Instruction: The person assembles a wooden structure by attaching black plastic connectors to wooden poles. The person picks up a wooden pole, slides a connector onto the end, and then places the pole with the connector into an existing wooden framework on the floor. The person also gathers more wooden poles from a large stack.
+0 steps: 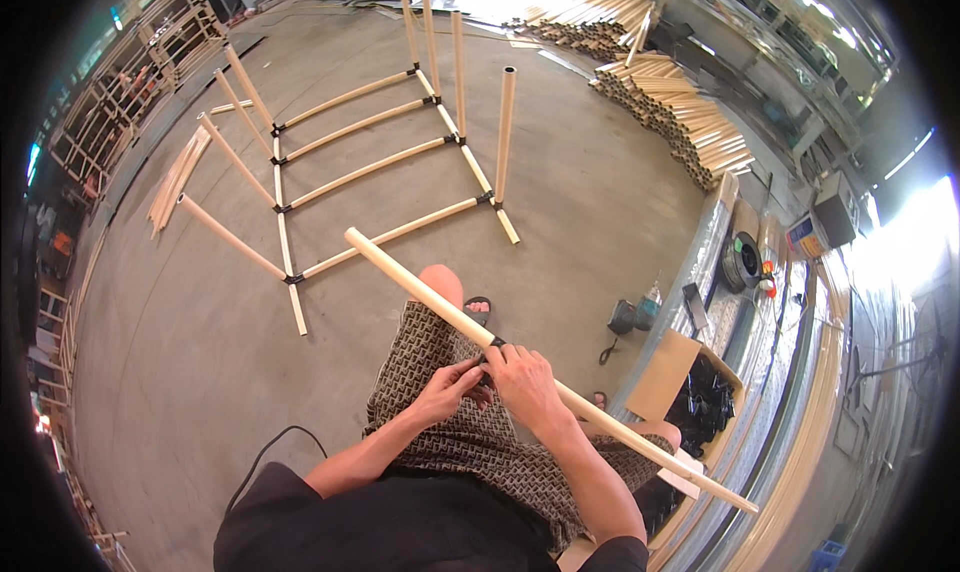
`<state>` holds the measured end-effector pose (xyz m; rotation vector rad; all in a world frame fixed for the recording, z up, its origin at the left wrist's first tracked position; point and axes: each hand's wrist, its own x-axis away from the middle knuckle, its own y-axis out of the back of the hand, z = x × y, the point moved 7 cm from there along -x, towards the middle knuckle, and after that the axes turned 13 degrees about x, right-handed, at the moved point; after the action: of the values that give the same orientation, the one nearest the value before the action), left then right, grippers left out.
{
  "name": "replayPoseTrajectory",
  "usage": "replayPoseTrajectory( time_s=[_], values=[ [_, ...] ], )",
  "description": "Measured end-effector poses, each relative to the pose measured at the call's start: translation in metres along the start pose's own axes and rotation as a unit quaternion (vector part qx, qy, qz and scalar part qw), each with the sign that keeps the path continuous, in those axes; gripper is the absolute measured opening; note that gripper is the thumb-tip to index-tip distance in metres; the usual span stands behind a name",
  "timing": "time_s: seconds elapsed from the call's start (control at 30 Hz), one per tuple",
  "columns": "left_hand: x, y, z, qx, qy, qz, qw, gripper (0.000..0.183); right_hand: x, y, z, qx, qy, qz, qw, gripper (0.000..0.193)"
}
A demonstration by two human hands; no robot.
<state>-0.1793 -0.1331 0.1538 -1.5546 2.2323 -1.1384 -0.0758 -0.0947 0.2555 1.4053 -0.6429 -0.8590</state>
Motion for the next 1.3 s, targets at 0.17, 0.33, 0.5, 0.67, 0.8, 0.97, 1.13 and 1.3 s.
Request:
replayPoseTrajectory(
  time_s=[0.17, 0.33, 0.5, 0.67, 0.8, 0.97, 1.13, 1.3],
  values=[
    [-0.001, -0.001, 0.001, 0.006, 0.004, -0.005, 1.0, 0.038, 0.0, -0.015, -0.009, 0.007, -0.038, 0.022, 0.999, 0.016],
    [-0.001, 0.0, 0.001, 0.0, 0.004, -0.009, 1.0, 0.039, 0.003, -0.005, -0.007, -0.015, -0.021, -0.013, 1.0, 0.019],
    [-0.002, 0.001, 0.001, -0.006, 0.005, -0.006, 1.0, 0.039, 0.004, -0.007, -0.009, -0.017, -0.036, -0.01, 0.999, 0.024],
    [-0.003, 0.002, 0.003, -0.003, 0.002, -0.007, 1.0, 0.042, 0.005, -0.013, -0.014, -0.022, -0.057, -0.01, 0.998, 0.024],
    [-0.004, 0.001, 0.003, 0.002, -0.007, -0.007, 1.0, 0.038, 0.008, -0.007, -0.009, -0.028, -0.044, -0.021, 0.998, 0.024],
    [-0.004, -0.001, 0.0, -0.021, -0.004, -0.004, 1.0, 0.039, 0.005, -0.022, -0.015, -0.025, -0.059, 0.048, 0.997, 0.021],
    [-0.005, -0.002, -0.001, -0.017, -0.003, -0.007, 1.0, 0.038, 0.008, -0.009, -0.013, -0.04, -0.04, 0.012, 0.998, 0.022],
    [-0.005, -0.001, 0.0, -0.027, 0.0, 0.001, 1.0, 0.041, 0.007, -0.019, -0.016, -0.042, -0.054, 0.021, 0.997, 0.021]
  ],
)
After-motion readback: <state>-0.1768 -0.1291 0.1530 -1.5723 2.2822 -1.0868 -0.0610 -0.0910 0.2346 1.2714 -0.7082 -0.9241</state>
